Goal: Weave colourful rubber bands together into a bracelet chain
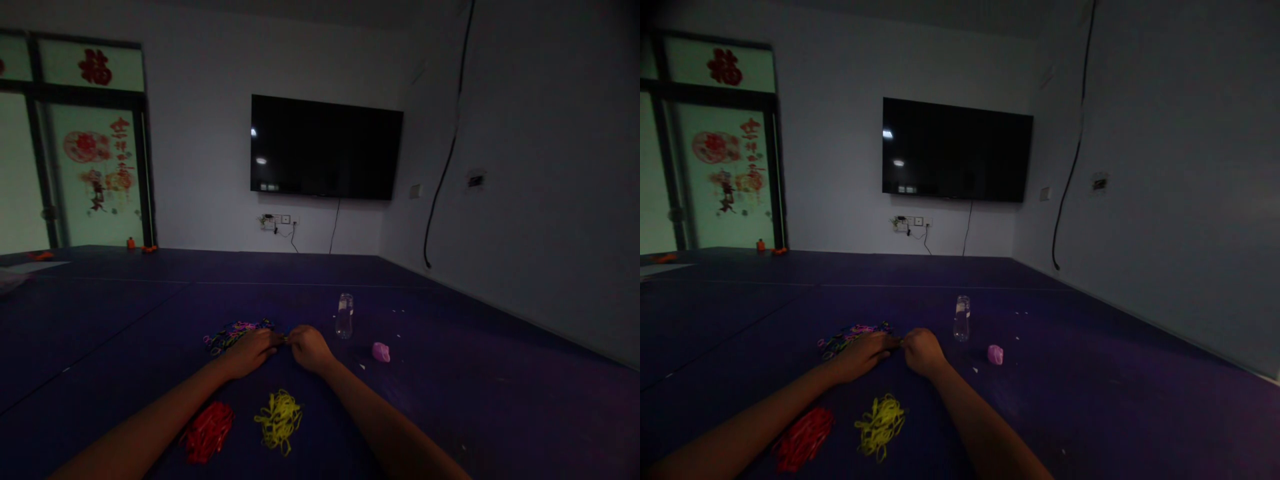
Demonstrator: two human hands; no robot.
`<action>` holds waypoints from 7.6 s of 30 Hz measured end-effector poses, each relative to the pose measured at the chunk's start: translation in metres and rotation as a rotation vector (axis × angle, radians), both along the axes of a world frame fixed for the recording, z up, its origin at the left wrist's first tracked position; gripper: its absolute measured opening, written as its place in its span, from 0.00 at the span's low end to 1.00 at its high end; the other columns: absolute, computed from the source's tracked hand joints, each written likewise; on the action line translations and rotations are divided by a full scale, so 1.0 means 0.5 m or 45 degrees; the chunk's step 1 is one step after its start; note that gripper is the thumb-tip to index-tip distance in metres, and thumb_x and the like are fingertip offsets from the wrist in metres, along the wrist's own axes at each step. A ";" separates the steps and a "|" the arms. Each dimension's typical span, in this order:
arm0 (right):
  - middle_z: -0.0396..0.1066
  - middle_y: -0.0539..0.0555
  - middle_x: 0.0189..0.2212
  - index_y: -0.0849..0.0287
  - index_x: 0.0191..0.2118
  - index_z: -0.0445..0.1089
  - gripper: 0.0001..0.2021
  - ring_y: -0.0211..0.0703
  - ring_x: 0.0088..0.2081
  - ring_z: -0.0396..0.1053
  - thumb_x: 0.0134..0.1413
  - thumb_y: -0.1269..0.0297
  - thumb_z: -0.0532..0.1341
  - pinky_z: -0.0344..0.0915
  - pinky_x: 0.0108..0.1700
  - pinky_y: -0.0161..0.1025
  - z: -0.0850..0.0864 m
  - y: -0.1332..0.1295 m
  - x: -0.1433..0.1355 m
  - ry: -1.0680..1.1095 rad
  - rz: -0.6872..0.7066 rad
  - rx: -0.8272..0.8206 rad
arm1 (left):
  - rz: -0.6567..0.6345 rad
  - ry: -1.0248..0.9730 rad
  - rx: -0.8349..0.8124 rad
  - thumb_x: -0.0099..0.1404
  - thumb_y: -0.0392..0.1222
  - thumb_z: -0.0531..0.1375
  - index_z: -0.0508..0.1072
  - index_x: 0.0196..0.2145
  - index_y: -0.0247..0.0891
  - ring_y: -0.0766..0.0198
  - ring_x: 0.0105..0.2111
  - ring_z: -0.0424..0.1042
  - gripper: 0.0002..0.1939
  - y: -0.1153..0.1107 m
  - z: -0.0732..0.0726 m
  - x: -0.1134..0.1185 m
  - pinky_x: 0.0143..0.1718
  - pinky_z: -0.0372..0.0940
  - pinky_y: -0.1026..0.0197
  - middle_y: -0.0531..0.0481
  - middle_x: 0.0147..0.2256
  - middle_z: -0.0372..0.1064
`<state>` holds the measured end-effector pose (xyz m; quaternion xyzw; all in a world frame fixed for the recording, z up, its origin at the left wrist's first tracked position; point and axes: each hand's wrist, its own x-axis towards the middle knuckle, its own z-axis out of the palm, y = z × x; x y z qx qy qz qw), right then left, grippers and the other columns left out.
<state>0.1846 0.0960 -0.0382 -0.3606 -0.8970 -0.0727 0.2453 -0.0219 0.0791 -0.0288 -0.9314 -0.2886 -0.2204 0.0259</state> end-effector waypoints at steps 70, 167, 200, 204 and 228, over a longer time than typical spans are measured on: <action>0.73 0.53 0.46 0.55 0.45 0.74 0.22 0.42 0.48 0.68 0.48 0.78 0.52 0.61 0.52 0.39 0.020 -0.019 0.001 0.145 0.058 -0.071 | 0.116 0.100 0.064 0.66 0.36 0.53 0.65 0.53 0.41 0.56 0.47 0.65 0.17 0.006 -0.002 0.003 0.49 0.60 0.54 0.45 0.45 0.67; 0.64 0.49 0.10 0.60 0.14 0.69 0.12 0.34 0.15 0.53 0.35 0.72 0.50 0.48 0.18 0.31 0.016 -0.088 -0.053 0.848 0.356 -1.231 | 0.118 -0.310 0.081 0.68 0.42 0.50 0.77 0.36 0.39 0.59 0.43 0.70 0.16 0.004 -0.007 -0.014 0.47 0.64 0.54 0.46 0.39 0.75; 0.77 0.52 0.31 0.56 0.31 0.76 0.13 0.40 0.36 0.72 0.56 0.68 0.53 0.56 0.34 0.31 0.030 -0.019 0.056 0.413 -0.649 -0.328 | 0.287 -0.290 0.218 0.66 0.42 0.50 0.73 0.26 0.37 0.60 0.31 0.70 0.16 -0.026 -0.003 -0.013 0.36 0.64 0.59 0.47 0.27 0.72; 0.77 0.51 0.33 0.54 0.34 0.76 0.14 0.40 0.37 0.72 0.55 0.69 0.53 0.59 0.36 0.31 0.031 -0.017 0.048 0.342 -0.520 -0.367 | 0.184 -0.184 0.301 0.66 0.37 0.52 0.74 0.33 0.38 0.59 0.39 0.70 0.11 -0.021 -0.007 -0.013 0.43 0.65 0.56 0.46 0.36 0.73; 0.76 0.53 0.40 0.54 0.42 0.76 0.16 0.43 0.43 0.72 0.56 0.70 0.52 0.63 0.44 0.34 0.034 -0.041 0.007 0.473 -0.652 -0.298 | 0.096 0.008 0.070 0.68 0.35 0.52 0.70 0.50 0.42 0.58 0.51 0.64 0.16 -0.009 -0.004 -0.004 0.54 0.59 0.51 0.48 0.48 0.70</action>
